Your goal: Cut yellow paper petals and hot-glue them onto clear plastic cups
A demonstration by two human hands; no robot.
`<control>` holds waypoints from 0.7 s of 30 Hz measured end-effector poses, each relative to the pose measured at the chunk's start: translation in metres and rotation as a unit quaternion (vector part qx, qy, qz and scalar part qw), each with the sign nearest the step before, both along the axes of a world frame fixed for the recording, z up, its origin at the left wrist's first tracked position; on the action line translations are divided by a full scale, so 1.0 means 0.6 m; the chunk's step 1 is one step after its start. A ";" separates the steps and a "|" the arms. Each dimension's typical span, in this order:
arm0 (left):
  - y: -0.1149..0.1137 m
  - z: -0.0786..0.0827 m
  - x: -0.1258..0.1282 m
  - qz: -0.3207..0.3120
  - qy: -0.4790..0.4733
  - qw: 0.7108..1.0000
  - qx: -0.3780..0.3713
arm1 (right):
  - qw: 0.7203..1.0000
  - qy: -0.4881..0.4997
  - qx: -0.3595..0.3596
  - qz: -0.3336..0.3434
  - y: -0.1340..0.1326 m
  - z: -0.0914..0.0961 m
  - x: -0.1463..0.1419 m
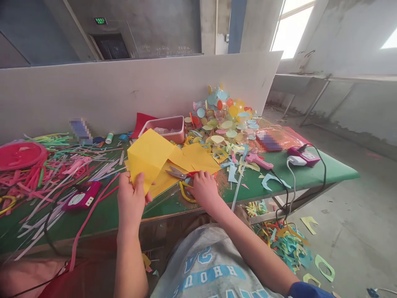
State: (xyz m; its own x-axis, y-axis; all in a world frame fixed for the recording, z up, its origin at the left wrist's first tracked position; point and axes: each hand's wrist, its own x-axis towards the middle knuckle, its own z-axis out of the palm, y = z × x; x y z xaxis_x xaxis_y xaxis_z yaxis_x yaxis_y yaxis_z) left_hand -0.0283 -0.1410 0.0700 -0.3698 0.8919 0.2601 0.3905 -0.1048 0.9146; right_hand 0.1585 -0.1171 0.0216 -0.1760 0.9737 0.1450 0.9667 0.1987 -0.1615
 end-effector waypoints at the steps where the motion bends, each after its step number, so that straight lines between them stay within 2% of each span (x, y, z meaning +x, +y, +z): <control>1: 0.000 0.000 0.002 -0.005 -0.001 1.000 0.003 | 1.000 0.000 -0.001 0.002 0.001 0.000 0.002; 10: 0.008 -0.007 -0.004 0.001 0.046 0.998 0.040 | 0.998 0.055 -0.012 -0.017 -0.006 0.014 -0.001; 16: 0.005 -0.002 -0.001 -0.001 -0.049 0.995 0.084 | 0.982 0.180 -0.039 -0.031 -0.002 0.015 0.010; 21: 0.004 0.002 0.001 0.033 -0.106 0.986 0.128 | 0.944 0.318 -0.086 -0.027 -0.010 0.028 0.026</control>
State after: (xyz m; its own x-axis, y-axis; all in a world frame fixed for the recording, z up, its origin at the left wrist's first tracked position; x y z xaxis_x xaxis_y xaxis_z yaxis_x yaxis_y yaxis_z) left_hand -0.0278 -0.1386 0.0714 -0.4955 0.7788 0.3846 0.2082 -0.3234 0.9231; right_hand 0.1741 -0.1229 0.0385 -0.0568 0.9974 0.0440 0.6719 0.0707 -0.7372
